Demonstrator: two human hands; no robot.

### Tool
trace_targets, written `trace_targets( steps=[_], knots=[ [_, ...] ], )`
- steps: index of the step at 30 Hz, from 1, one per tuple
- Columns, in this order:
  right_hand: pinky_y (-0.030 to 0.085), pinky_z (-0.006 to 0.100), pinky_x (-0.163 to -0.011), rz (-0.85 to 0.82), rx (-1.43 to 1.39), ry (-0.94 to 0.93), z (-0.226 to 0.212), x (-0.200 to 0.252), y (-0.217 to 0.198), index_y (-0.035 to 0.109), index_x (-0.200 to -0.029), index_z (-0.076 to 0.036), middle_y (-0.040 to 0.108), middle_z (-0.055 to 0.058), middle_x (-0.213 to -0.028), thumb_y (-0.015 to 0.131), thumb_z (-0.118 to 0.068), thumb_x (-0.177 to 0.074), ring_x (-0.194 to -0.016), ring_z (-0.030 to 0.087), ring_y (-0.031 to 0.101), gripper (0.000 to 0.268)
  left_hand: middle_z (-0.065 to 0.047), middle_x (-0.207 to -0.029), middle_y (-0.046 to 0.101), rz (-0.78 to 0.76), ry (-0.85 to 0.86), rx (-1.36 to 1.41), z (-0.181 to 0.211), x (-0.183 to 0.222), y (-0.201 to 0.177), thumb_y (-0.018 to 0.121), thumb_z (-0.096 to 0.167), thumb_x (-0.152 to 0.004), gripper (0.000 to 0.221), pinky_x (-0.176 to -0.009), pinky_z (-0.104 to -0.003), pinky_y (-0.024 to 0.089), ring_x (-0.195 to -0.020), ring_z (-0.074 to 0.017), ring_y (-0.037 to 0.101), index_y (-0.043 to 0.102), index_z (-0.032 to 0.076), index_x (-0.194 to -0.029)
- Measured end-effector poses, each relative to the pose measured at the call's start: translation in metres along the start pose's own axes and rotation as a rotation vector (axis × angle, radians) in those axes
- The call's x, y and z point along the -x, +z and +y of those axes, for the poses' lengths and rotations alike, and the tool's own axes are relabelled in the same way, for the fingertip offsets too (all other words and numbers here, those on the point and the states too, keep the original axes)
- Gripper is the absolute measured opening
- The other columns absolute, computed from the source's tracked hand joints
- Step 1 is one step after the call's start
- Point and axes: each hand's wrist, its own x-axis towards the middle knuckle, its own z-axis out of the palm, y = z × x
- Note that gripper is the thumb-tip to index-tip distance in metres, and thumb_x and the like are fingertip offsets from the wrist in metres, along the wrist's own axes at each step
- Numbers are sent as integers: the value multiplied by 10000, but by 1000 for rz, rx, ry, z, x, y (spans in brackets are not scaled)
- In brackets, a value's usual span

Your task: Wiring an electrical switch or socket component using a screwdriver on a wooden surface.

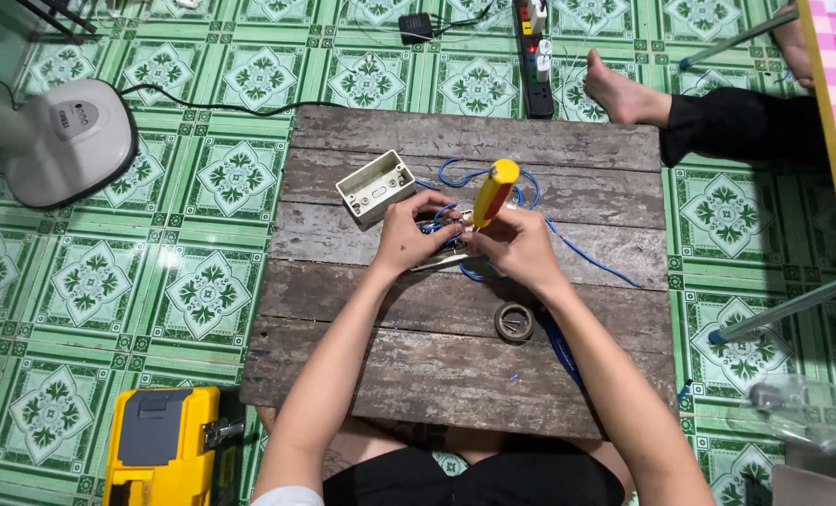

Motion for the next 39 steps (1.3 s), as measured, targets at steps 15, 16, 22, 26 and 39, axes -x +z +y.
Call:
trace_targets(
  steps=[15, 16, 22, 26, 39],
  knots=[
    [567, 240, -563, 66, 14, -53, 16, 1, 2, 781, -766, -56, 731, 67, -587, 886, 15, -756, -542, 115, 701, 127, 9, -879, 804, 3, -51, -38, 7, 1, -1, 870, 221, -698, 362, -967, -320, 516, -952, -172, 760, 751, 219, -1040],
    [567, 240, -563, 69, 15, -71, 11, 0, 4, 781, -766, -56, 731, 67, -587, 886, 15, -756, -542, 115, 701, 127, 9, -879, 804, 7, -34, -44, 5, -1, -2, 870, 221, -698, 362, -967, -320, 516, -952, -172, 760, 751, 219, -1040],
    [574, 222, -568, 114, -31, 45, 7, 3, 6, 772, -788, -19, 736, 85, -602, 870, 58, -733, -557, 118, 713, 137, -52, -996, 792, -105, 145, 47, -2, 1, -10, 726, 194, -795, 747, -941, -400, 540, -971, -241, 746, 400, 168, -1467],
    [568, 234, -564, 125, -58, 46, 14, 5, 6, 765, -795, -7, 730, 101, -603, 876, 49, -733, -555, 126, 706, 139, -181, -1309, 580, -106, 343, -30, 1, 1, -7, 852, 434, -655, 942, -1022, -515, 497, -1178, -387, 620, 461, 100, -1444],
    [539, 170, -477, 192, 109, -35, 13, 3, 10, 767, -813, -39, 623, 52, -807, 942, -107, -760, -598, 83, 573, 195, -7, -938, 726, -70, 591, -190, 1, 3, 7, 826, 68, -711, 195, -825, -394, 579, -935, -273, 704, 679, 124, -826]
  ],
)
